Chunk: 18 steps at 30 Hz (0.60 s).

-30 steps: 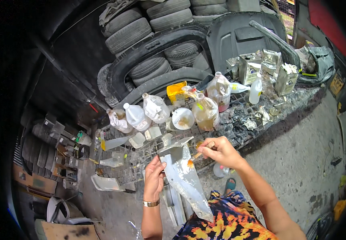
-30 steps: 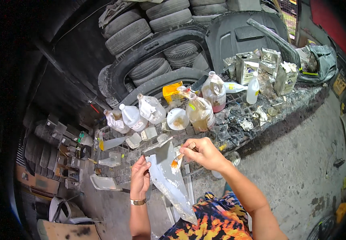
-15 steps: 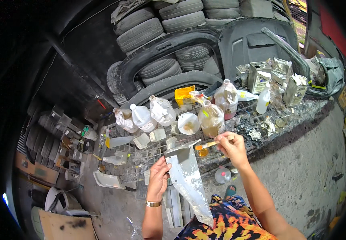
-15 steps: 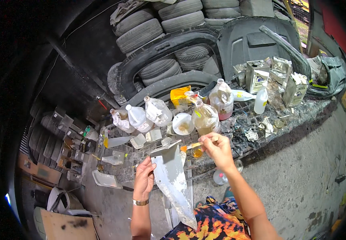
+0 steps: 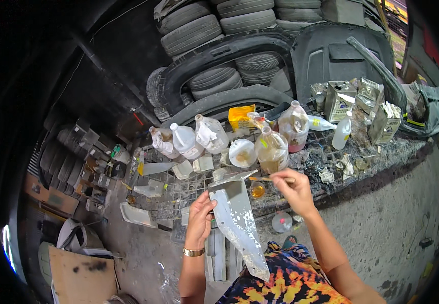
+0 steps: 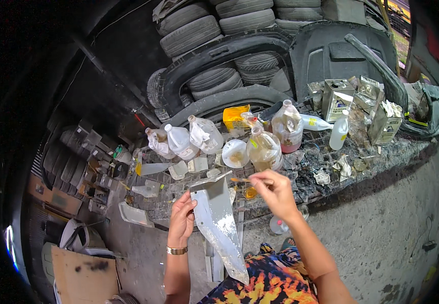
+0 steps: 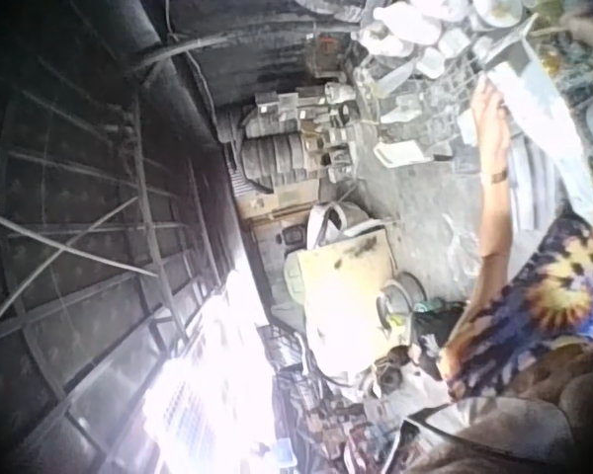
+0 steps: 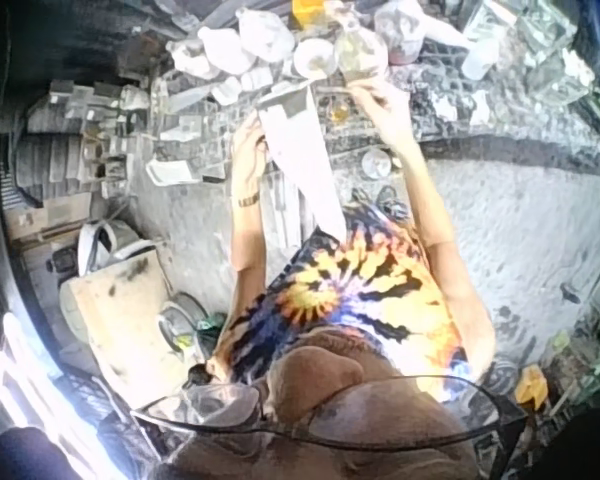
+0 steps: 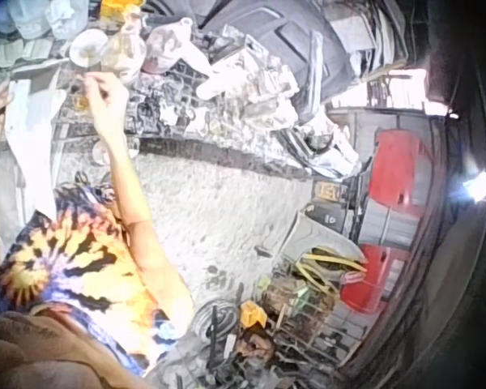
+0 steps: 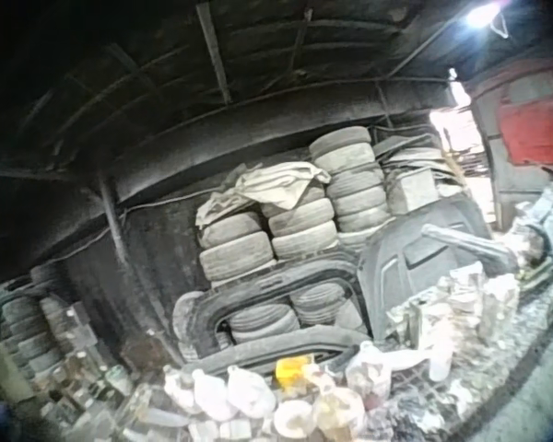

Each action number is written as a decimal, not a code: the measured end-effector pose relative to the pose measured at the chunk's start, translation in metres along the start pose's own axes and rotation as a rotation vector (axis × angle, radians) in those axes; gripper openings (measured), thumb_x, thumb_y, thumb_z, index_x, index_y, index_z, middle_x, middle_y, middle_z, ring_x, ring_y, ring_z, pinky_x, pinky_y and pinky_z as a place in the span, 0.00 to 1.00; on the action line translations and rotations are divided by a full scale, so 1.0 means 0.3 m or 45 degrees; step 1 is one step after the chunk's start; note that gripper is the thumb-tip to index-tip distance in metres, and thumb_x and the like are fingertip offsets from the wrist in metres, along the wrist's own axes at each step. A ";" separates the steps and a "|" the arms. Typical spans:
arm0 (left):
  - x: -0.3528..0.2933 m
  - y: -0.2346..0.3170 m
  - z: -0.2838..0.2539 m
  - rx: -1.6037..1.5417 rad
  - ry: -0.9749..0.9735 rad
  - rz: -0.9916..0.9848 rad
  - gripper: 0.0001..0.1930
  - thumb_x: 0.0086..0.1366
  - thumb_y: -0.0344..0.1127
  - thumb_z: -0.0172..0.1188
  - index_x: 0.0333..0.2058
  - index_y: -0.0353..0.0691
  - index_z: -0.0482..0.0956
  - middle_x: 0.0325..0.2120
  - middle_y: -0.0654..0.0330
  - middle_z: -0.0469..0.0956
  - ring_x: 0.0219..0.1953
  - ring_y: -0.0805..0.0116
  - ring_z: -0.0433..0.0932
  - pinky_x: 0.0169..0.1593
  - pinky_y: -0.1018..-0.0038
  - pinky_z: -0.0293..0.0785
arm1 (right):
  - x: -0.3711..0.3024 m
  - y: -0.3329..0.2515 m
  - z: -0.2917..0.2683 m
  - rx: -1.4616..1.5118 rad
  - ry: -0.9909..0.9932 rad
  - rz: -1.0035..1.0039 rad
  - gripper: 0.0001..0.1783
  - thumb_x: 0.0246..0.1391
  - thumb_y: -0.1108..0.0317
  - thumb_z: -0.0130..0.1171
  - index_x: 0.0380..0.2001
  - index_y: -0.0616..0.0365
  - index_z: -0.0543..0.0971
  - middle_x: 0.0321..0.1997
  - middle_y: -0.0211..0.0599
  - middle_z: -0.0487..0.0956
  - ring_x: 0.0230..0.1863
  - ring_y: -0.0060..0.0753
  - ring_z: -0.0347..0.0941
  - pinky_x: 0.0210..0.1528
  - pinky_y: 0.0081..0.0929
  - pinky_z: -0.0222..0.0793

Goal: Applying resin or body filler to a car panel with a brush.

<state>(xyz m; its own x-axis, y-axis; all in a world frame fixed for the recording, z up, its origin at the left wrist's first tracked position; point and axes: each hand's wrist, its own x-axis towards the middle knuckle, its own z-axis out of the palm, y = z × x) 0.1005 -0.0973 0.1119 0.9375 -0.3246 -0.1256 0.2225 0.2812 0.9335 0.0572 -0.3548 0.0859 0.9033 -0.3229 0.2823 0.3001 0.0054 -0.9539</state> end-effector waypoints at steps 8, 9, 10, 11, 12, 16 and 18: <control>0.028 -0.028 0.002 -0.006 0.039 -0.003 0.17 0.62 0.25 0.53 0.50 0.34 0.72 0.38 0.63 0.79 0.32 0.82 0.76 0.30 0.87 0.72 | -0.018 -0.081 0.022 -0.336 -0.402 -0.310 0.05 0.51 0.73 0.59 0.33 0.62 0.79 0.27 0.38 0.74 0.25 0.36 0.72 0.28 0.27 0.68; 0.029 -0.023 0.007 0.000 0.038 -0.004 0.17 0.62 0.25 0.53 0.50 0.33 0.72 0.39 0.63 0.79 0.33 0.81 0.77 0.31 0.86 0.73 | -0.034 -0.089 0.014 -0.327 -0.425 -0.284 0.05 0.51 0.73 0.59 0.33 0.62 0.79 0.27 0.38 0.74 0.25 0.36 0.72 0.28 0.27 0.68; 0.021 -0.031 0.005 -0.006 0.066 -0.023 0.17 0.62 0.25 0.53 0.50 0.33 0.72 0.39 0.63 0.79 0.33 0.81 0.77 0.31 0.86 0.73 | -0.052 -0.097 0.006 -0.333 -0.478 -0.281 0.05 0.51 0.73 0.59 0.32 0.62 0.79 0.27 0.38 0.73 0.25 0.37 0.72 0.28 0.28 0.68; 0.034 -0.034 0.002 -0.020 0.064 -0.005 0.17 0.62 0.25 0.53 0.51 0.33 0.72 0.39 0.62 0.79 0.34 0.81 0.77 0.32 0.86 0.74 | -0.056 -0.097 0.001 -0.351 -0.519 -0.286 0.05 0.51 0.73 0.59 0.32 0.62 0.78 0.26 0.38 0.73 0.25 0.37 0.72 0.28 0.28 0.68; 0.042 -0.041 -0.002 -0.034 0.061 0.013 0.17 0.63 0.25 0.53 0.51 0.33 0.72 0.39 0.62 0.79 0.35 0.80 0.77 0.34 0.85 0.75 | -0.072 -0.088 -0.002 -0.317 -0.512 -0.338 0.05 0.50 0.73 0.59 0.31 0.62 0.78 0.26 0.39 0.74 0.25 0.38 0.72 0.28 0.29 0.68; 0.063 -0.064 -0.027 -0.069 0.080 0.016 0.16 0.64 0.24 0.51 0.51 0.30 0.70 0.40 0.57 0.79 0.37 0.76 0.80 0.38 0.83 0.79 | -0.129 -0.087 -0.021 -0.396 -0.618 -0.344 0.05 0.49 0.73 0.59 0.31 0.61 0.78 0.25 0.39 0.73 0.27 0.42 0.72 0.27 0.33 0.68; 0.070 -0.073 -0.048 -0.074 0.053 0.001 0.16 0.64 0.24 0.50 0.51 0.30 0.70 0.40 0.57 0.79 0.37 0.75 0.80 0.40 0.82 0.78 | -0.158 -0.103 -0.025 -0.408 -0.644 -0.315 0.05 0.49 0.73 0.59 0.31 0.60 0.78 0.24 0.39 0.72 0.27 0.42 0.72 0.27 0.34 0.68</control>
<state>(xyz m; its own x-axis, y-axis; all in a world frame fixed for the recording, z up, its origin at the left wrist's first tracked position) 0.1190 -0.0973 0.0840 0.9478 -0.2865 -0.1399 0.2356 0.3340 0.9127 0.0029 -0.3469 0.1012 0.8757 0.2076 0.4359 0.4819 -0.3200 -0.8157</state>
